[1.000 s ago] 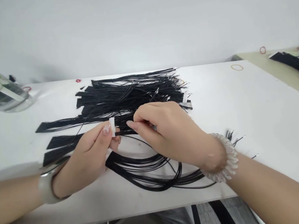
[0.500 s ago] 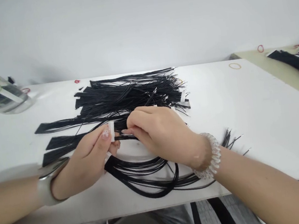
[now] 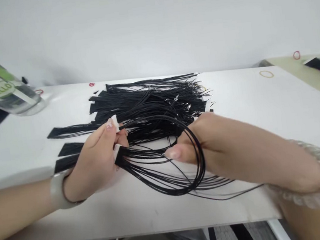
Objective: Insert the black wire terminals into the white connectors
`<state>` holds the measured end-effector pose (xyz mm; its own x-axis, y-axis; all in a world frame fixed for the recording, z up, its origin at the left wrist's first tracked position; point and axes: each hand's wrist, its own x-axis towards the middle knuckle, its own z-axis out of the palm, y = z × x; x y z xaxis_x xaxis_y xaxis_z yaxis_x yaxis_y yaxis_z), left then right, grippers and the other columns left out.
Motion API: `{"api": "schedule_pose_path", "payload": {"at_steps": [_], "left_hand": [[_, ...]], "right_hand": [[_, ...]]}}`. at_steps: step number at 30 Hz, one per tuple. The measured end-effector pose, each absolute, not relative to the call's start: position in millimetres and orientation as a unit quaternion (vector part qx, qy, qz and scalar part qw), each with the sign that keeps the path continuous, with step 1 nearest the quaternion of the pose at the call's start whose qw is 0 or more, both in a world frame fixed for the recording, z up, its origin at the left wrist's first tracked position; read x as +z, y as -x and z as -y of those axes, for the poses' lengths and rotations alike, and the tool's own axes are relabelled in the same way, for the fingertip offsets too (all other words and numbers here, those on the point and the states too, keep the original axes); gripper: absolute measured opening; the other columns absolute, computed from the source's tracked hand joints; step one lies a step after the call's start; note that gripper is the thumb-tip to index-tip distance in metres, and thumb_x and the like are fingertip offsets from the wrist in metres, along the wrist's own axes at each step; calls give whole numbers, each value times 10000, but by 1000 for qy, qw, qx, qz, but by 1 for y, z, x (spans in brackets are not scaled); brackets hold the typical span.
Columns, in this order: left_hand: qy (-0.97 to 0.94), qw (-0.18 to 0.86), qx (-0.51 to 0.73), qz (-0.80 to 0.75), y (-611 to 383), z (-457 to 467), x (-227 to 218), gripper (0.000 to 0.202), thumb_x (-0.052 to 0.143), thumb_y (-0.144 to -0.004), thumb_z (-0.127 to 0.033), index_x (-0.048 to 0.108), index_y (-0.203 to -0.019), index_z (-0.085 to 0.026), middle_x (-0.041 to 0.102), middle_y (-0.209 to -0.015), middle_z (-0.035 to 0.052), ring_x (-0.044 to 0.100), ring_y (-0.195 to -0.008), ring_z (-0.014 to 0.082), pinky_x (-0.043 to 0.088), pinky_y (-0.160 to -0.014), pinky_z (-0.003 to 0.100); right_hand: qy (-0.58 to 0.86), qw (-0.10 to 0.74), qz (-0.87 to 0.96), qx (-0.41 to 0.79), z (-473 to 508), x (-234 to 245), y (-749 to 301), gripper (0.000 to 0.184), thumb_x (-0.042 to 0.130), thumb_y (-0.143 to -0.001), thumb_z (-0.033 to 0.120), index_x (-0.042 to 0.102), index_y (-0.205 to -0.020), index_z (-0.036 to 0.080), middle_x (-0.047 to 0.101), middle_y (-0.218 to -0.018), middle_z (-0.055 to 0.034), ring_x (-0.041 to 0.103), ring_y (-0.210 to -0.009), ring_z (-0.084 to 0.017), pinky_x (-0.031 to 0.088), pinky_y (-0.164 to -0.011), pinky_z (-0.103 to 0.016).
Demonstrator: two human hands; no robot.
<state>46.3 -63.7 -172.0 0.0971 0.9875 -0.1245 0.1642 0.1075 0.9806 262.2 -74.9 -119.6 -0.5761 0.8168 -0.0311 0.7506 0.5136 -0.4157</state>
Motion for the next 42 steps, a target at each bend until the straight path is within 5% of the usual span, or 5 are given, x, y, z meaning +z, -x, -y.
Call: {"api": "schedule_pose_path", "payload": {"at_steps": [3, 10, 15, 29, 42], "left_hand": [[-549, 492, 396, -547, -46, 63, -170, 397, 307, -875, -429, 416, -592, -174, 495, -632, -7, 450, -526, 82, 376, -450, 197], [-567, 482, 384, -546, -46, 61, -171, 390, 325, -867, -443, 427, -600, -178, 500, -622, -7, 471, -572, 96, 401, -527, 207], [-551, 503, 378, -548, -47, 61, -172, 385, 312, -867, -455, 430, -625, -180, 510, -614, -14, 408, -477, 82, 365, -483, 218], [-594, 456, 397, -530, -47, 61, -172, 358, 314, -886, -371, 417, -601, -181, 495, -608, -8, 505, -711, 119, 402, -711, 217], [-596, 461, 378, -538, -48, 61, -174, 354, 303, -885, -403, 399, -620, -187, 459, -591, -16, 475, -630, 107, 385, -568, 213]], "right_hand": [[413, 15, 865, 285, 74, -137, -248, 375, 393, -863, 400, 424, -579, 156, 376, -509, 33, 293, -451, -45, 242, -403, -189], [374, 109, 887, 248, 76, -154, -232, 264, 400, -832, 214, 424, -577, 147, 395, -522, 37, 252, -473, -53, 218, -443, -218], [384, 80, 868, 305, 76, -155, -235, 314, 376, -850, 266, 383, -559, 146, 311, -470, 47, 213, -437, -46, 198, -411, -200], [431, 146, 850, 265, 84, -162, -210, 360, 363, -841, 309, 555, -589, 137, 385, -450, 37, 279, -416, -31, 199, -424, -191], [452, 133, 864, 177, 87, -159, -207, 191, 424, -721, 168, 482, -540, 146, 387, -452, 44, 250, -423, -33, 206, -427, -186]]}}
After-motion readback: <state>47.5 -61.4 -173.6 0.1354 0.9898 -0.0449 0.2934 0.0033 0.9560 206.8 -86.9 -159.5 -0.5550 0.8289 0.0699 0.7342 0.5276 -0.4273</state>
